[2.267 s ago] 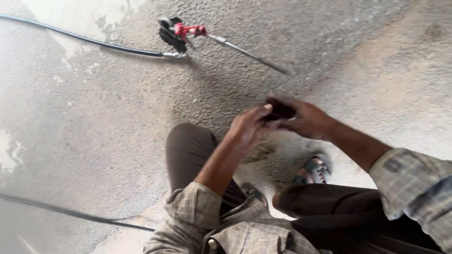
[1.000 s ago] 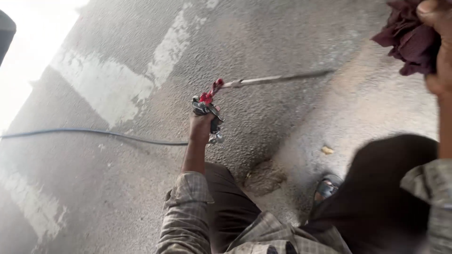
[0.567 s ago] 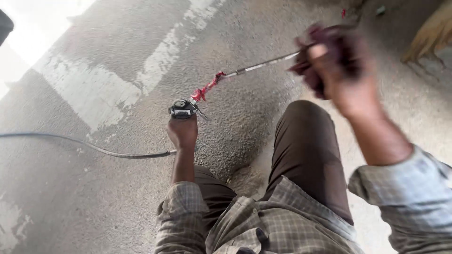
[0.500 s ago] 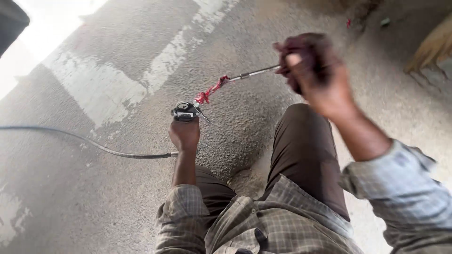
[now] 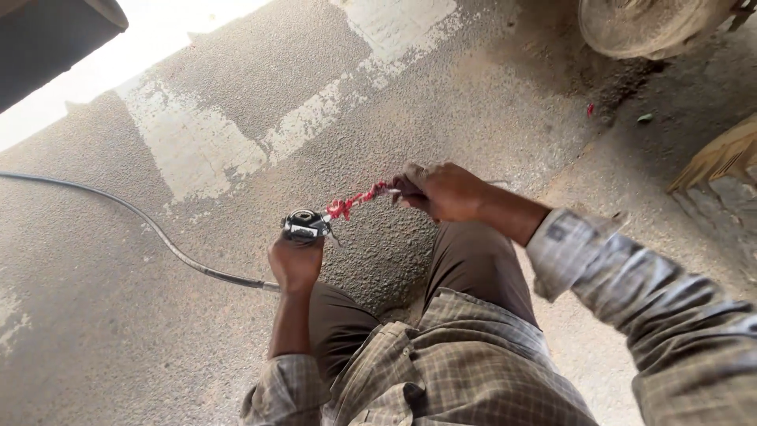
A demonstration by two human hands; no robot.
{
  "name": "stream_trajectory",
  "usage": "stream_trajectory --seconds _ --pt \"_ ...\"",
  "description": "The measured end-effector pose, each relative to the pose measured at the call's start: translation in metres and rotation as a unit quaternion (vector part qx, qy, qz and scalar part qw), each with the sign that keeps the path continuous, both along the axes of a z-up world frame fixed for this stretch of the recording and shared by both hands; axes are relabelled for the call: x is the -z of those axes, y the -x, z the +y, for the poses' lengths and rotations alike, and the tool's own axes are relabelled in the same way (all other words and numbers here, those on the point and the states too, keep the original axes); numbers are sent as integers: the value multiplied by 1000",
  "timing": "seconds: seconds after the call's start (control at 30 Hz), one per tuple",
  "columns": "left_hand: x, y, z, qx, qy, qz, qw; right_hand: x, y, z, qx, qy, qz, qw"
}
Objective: The person wipes their hands with a cloth, picks up a grease gun, and applies grease to a truck wheel. They then crawl under the truck to apply grease to various chassis components using the grease gun.
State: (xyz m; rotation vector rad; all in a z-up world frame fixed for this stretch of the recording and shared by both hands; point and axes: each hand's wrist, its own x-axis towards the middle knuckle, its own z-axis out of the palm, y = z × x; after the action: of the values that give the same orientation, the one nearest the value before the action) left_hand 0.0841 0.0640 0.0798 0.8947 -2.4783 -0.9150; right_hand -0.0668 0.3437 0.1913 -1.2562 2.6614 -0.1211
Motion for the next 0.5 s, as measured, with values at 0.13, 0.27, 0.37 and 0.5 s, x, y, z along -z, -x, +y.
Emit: stream_trajectory --seconds 0.13,0.27,0.37,0.5 --pt "-26 -7 17 61 15 80 995 -8 24 23 13 135 -549 824" --pt "-8 11 12 35 -29 -42 998 5 42 30 18 104 -603 791" --pt "-11 24 17 16 -11 -79 997 -1 35 27 22 87 -641 762" --pt "-12 41 20 10 -34 -125 992 29 24 32 49 -20 -99 994"
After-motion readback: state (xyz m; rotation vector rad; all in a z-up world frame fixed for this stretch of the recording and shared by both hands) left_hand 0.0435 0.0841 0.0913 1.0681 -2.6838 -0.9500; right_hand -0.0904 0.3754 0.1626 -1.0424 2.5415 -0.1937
